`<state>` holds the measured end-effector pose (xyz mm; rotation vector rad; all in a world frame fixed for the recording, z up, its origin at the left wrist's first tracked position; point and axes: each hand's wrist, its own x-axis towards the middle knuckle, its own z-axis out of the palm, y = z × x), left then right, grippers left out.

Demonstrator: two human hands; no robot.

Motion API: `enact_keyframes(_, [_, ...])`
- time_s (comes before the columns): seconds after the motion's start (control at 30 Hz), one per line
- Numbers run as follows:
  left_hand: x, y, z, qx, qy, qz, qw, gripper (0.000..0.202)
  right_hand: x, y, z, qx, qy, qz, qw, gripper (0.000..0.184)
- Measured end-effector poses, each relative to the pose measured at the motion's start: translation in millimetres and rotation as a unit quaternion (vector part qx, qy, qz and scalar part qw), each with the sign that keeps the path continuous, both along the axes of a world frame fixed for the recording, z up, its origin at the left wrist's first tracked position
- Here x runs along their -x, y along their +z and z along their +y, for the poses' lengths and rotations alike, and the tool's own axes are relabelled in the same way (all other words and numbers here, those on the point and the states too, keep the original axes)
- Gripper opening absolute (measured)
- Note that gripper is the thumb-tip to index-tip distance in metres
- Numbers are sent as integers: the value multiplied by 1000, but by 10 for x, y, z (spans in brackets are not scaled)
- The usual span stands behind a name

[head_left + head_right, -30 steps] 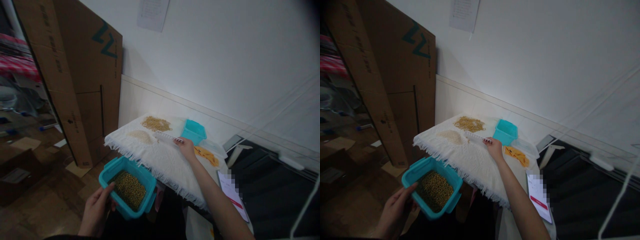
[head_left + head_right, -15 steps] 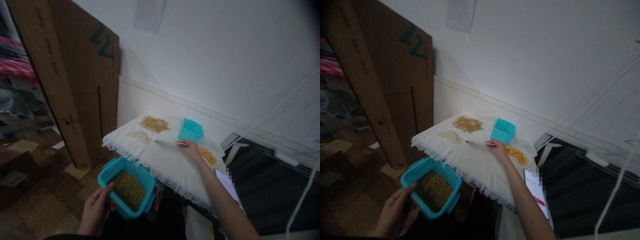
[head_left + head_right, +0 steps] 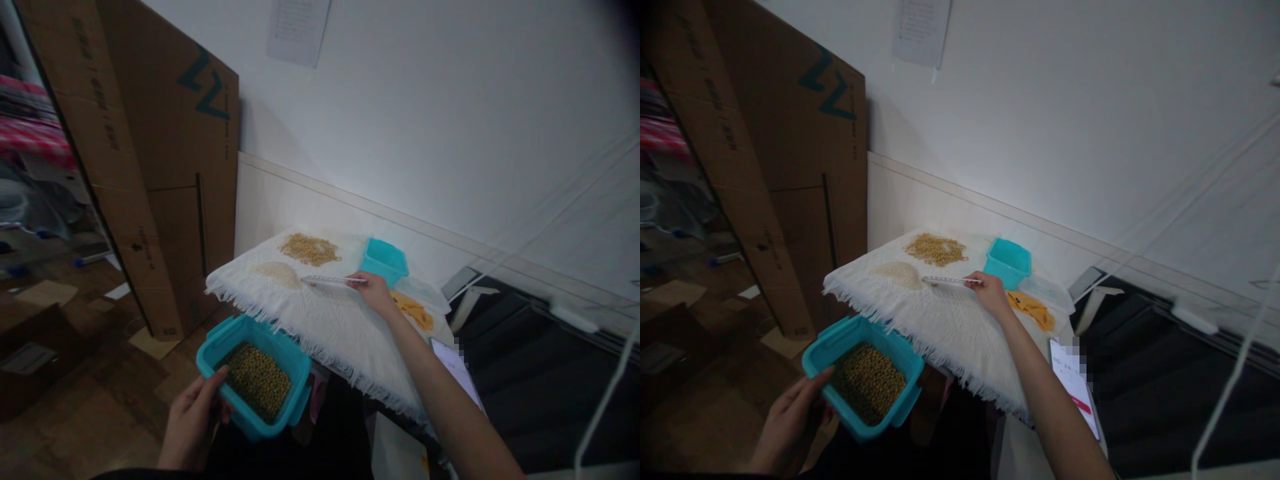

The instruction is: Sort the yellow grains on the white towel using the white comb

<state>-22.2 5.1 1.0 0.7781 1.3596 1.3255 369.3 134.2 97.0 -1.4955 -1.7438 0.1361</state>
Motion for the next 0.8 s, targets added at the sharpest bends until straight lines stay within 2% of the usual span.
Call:
enact_keyframes(0.1, [17, -87, 9, 31, -19, -66, 997, 46, -49, 35, -28, 11, 1, -14, 1000, 15])
enact_keyframes(0.23, [40, -212, 15, 22, -27, -72, 997, 44, -135, 101, -130, 24, 9, -14, 1000, 16])
enact_keyframes(0.33, [45, -246, 17, 23, -33, -61, 997, 45, -187, 143, -210, 33, 22, -1, 999, 19])
enact_keyframes(0.43, [35, -194, 14, 31, -30, -71, 997, 44, -201, 166, -239, 37, 26, 9, 999, 23])
enact_keyframes(0.57, [12, -21, 2, 46, -23, -85, 995, 41, -126, 156, -171, 11, 13, 18, 1000, 28])
enact_keyframes(0.67, [-1, 77, -11, 45, -18, -76, 996, 41, -51, 140, -108, 8, 10, 2, 1000, 24])
enact_keyframes(0.8, [-12, 48, -27, 7, -19, -25, 999, 42, -36, 154, -137, 24, 10, -13, 1000, 17])
